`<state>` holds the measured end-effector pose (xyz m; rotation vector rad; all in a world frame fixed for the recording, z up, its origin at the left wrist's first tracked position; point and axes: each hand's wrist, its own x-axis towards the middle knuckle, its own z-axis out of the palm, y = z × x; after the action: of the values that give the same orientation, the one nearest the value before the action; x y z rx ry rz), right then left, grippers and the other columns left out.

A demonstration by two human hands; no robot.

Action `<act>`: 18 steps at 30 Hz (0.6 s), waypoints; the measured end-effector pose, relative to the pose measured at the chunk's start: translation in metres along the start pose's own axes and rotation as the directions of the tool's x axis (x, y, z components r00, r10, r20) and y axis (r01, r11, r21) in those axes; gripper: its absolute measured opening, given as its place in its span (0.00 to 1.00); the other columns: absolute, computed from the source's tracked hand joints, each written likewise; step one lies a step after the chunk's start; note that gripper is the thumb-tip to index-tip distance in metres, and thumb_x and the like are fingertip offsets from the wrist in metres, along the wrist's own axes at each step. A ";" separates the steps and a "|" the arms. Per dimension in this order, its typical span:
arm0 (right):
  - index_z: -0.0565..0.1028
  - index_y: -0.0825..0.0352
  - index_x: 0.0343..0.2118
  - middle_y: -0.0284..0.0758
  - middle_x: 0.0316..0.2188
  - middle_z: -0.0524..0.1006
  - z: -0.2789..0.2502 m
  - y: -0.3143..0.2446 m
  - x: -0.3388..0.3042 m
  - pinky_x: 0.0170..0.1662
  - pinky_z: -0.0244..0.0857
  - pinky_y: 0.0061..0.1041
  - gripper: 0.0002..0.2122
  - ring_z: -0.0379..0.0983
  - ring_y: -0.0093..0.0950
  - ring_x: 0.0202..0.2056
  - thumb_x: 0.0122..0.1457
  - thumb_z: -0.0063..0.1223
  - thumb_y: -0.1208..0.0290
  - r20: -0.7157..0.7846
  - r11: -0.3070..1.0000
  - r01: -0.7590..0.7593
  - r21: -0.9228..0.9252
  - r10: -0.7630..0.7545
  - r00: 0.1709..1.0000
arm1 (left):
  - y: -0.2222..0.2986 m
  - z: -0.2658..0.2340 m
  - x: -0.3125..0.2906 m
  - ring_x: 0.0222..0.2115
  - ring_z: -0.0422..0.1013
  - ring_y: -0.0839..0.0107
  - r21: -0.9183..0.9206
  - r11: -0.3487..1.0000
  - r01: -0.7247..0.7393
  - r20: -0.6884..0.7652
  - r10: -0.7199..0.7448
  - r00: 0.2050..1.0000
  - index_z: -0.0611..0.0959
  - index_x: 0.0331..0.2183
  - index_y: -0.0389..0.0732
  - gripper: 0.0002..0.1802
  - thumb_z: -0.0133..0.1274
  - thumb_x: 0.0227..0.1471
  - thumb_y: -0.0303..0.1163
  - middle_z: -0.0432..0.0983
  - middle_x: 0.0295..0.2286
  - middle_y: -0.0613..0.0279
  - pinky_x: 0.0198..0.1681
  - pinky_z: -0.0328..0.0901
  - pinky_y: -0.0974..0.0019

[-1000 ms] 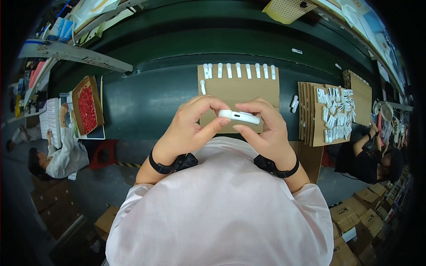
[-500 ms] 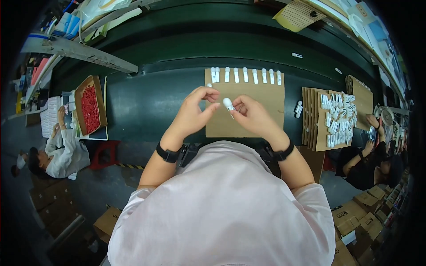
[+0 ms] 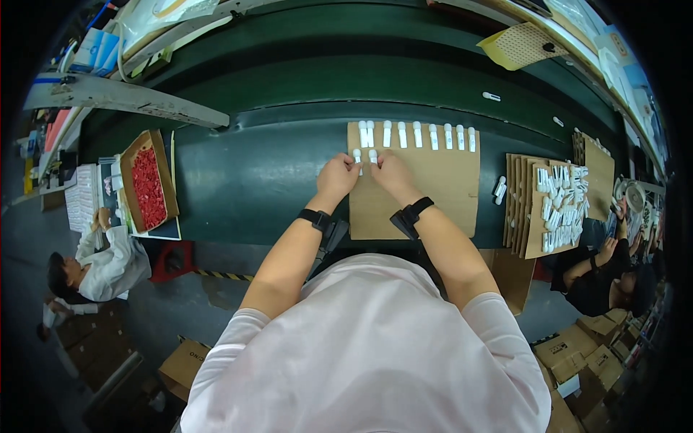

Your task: The person picks up white electronic devices and small white caps, fits a cap onto each device by hand, and places the assembled units onto a cardboard sheet. Once the sheet is full, the person moves it aside and continues the assembly process with a new sheet.

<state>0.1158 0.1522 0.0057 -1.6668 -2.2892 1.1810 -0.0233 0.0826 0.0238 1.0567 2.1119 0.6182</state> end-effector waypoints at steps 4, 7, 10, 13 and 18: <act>0.75 0.67 0.29 0.44 0.24 0.78 0.000 -0.006 0.001 0.33 0.68 0.39 0.13 0.75 0.43 0.30 0.52 0.55 0.60 -0.002 0.998 -0.047 -0.045 0.047 0.999 | 0.004 0.002 0.006 0.32 0.76 0.56 0.146 0.987 0.059 0.060 -0.068 0.996 0.79 0.32 0.41 0.17 0.58 0.46 0.45 0.79 0.27 0.55 0.34 0.69 0.58; 0.75 0.67 0.29 0.43 0.24 0.78 -0.002 -0.013 -0.001 0.33 0.68 0.39 0.13 0.75 0.43 0.30 0.52 0.55 0.60 0.009 0.995 -0.055 -0.080 0.056 0.998 | 0.001 0.005 0.009 0.33 0.76 0.55 0.196 0.979 0.046 0.066 -0.060 0.996 0.79 0.32 0.41 0.17 0.58 0.46 0.44 0.79 0.29 0.54 0.35 0.69 0.57; 0.75 0.67 0.31 0.43 0.24 0.78 -0.002 -0.010 -0.001 0.33 0.68 0.39 0.13 0.75 0.43 0.30 0.53 0.54 0.60 0.015 0.995 -0.062 -0.080 0.063 0.998 | 0.006 0.006 0.010 0.33 0.76 0.55 0.192 0.980 0.051 0.080 -0.068 0.995 0.79 0.33 0.41 0.17 0.57 0.46 0.44 0.80 0.30 0.53 0.35 0.69 0.56; 0.75 0.67 0.31 0.43 0.24 0.78 -0.001 -0.011 -0.002 0.33 0.68 0.39 0.13 0.75 0.43 0.30 0.54 0.54 0.59 -0.018 0.996 -0.049 -0.069 0.048 0.999 | 0.009 0.008 0.011 0.34 0.76 0.54 0.189 0.980 0.057 0.076 -0.073 0.994 0.79 0.33 0.41 0.17 0.57 0.46 0.44 0.80 0.30 0.53 0.36 0.69 0.56; 0.74 0.68 0.34 0.43 0.24 0.78 -0.012 -0.011 -0.007 0.33 0.69 0.39 0.14 0.75 0.43 0.30 0.55 0.54 0.60 0.008 0.998 -0.019 -0.060 0.020 1.000 | 0.007 0.013 0.011 0.34 0.76 0.54 0.173 0.983 0.057 0.032 -0.063 0.997 0.79 0.34 0.41 0.17 0.56 0.47 0.44 0.80 0.30 0.52 0.36 0.69 0.55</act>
<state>0.1152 0.1510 0.0234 -1.7112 -2.3419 1.1364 -0.0146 0.0970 0.0159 1.0849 2.1859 0.3888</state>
